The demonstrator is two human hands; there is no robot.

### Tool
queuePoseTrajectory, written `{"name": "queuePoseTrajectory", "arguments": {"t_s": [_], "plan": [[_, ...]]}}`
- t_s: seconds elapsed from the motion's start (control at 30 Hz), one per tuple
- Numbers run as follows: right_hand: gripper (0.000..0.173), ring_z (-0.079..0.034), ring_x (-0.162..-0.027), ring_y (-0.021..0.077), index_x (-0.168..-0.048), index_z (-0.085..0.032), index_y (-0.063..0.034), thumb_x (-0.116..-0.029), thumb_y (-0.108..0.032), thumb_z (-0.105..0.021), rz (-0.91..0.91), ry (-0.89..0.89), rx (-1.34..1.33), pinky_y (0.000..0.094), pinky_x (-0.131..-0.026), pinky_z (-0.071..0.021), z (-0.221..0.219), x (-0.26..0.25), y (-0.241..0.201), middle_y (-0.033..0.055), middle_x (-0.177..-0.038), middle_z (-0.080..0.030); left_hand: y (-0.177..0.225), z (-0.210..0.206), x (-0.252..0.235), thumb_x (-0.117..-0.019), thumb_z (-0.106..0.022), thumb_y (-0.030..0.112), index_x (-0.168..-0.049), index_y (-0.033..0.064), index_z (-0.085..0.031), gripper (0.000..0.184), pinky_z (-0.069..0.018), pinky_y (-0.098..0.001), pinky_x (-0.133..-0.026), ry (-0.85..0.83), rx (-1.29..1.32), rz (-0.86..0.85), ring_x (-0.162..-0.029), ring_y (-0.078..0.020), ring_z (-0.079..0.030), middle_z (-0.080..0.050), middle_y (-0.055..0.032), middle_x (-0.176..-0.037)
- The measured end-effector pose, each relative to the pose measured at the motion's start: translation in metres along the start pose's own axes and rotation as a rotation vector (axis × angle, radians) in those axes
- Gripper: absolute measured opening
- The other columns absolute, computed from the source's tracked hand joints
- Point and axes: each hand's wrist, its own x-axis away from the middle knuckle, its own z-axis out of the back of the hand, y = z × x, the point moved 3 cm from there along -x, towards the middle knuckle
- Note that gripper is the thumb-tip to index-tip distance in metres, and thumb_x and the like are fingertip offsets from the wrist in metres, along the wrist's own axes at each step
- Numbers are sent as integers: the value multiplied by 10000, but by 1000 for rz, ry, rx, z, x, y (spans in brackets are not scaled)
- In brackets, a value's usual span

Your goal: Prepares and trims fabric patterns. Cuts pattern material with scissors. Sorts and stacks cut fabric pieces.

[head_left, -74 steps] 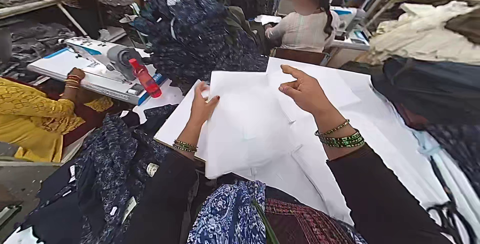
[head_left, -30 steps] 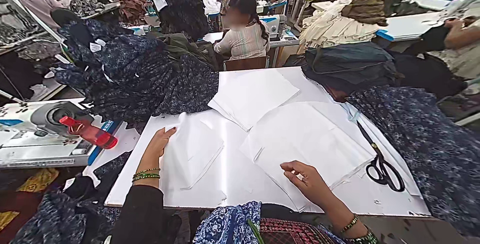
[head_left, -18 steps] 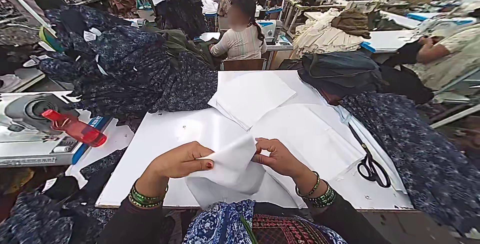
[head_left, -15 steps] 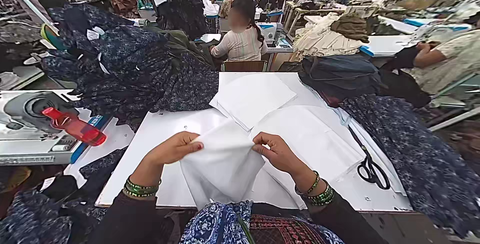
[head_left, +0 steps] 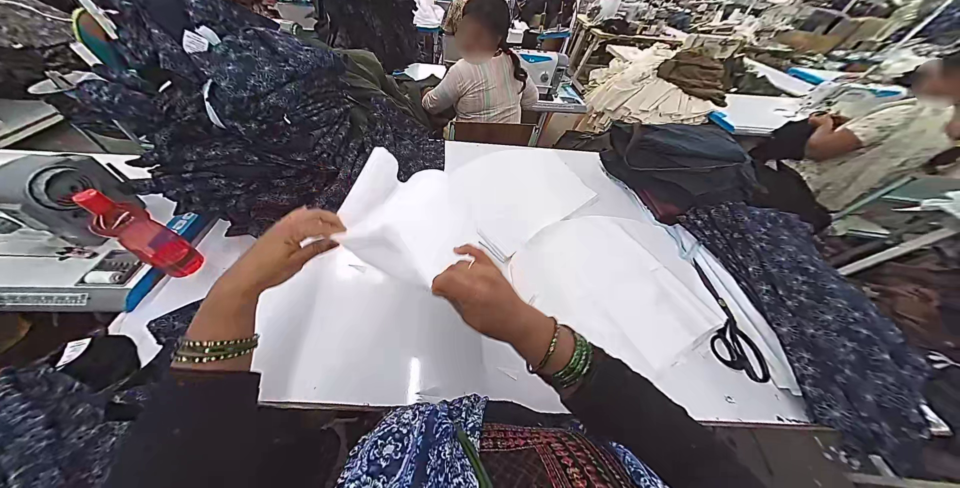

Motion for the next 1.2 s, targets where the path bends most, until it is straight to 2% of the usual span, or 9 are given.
{"name": "queuePoseTrajectory", "arguments": {"t_s": [0.1,0.13,0.2,0.3,0.37,0.47,0.93,1.1,1.2], "plan": [[165,-738,-856,309,-985,-734,-35,-970,-34,-569,-114,-425,-118,594,-1041,-458,-52,49,-2,128,-860,-739,-28,-41,43,-997,-617,102,-1186,-36,-724,258,-327,-665,-1140,-315,55,304,-1354,-489,-508,-622,-275,-1358],[168,-726,-967,355,-1054,-734,-16,-972,-44,-591,-174,-591,-194,628,-1061,-424,-65,65,-4,164,-965,-745,-28,-54,52,-1010,-601,93,-1213,-40,-712,266,-297,-627,-1182,-337,95,385,-1396,-485,-470,-603,-275,-1391],[186,-666,-1136,379,-1092,-734,-10,-947,-84,-642,-221,-701,-333,615,-1032,-440,-81,96,-7,183,-1132,-721,-23,-79,59,-1019,-559,81,-1212,-39,-712,274,-301,-555,-1216,-264,179,415,-1417,-444,-468,-625,-240,-1382],[156,-629,-1236,393,-1017,-744,13,-931,-79,-651,-247,-522,-469,588,-1089,-423,-78,125,-6,198,-1208,-709,-17,-117,54,-1023,-544,104,-1263,-3,-703,308,-220,-620,-1218,-276,223,405,-1471,-439,-392,-607,-190,-1431],[148,-656,-1200,362,-955,-743,8,-924,-58,-614,-262,-384,-456,506,-1093,-447,-72,136,-1,183,-1149,-733,-20,-138,50,-1029,-557,159,-1345,62,-672,351,-140,-662,-1218,-340,167,422,-1518,-429,-303,-533,-156,-1521],[158,-681,-1162,310,-891,-739,-18,-920,-57,-589,-272,-285,-378,431,-1081,-471,-66,145,3,147,-1084,-753,-28,-154,53,-1002,-583,183,-1365,106,-671,381,-83,-709,-1197,-251,106,413,-1534,-442,-255,-475,-151,-1571],[143,-686,-1152,280,-882,-731,-16,-912,-71,-603,-374,-266,-396,393,-1070,-477,-65,143,10,139,-1061,-757,-37,-148,51,-941,-672,212,-1365,97,-667,440,-33,-687,-1208,-247,135,447,-1557,-387,-226,-455,-124,-1590],[146,-684,-1151,280,-884,-730,-16,-913,-70,-598,-380,-268,-398,391,-1062,-481,-66,144,12,140,-1062,-755,-38,-147,51,-828,-807,306,-1410,110,-632,639,-15,-697,-1200,-292,122,447,-1567,-387,-187,-404,-131,-1622],[144,-687,-1148,281,-883,-730,-13,-912,-66,-600,-384,-263,-402,396,-1067,-479,-65,144,12,142,-1059,-756,-31,-143,54,-759,-878,330,-1467,133,-578,794,35,-710,-1189,-366,109,499,-1585,-387,-90,-311,-117,-1671]]}}
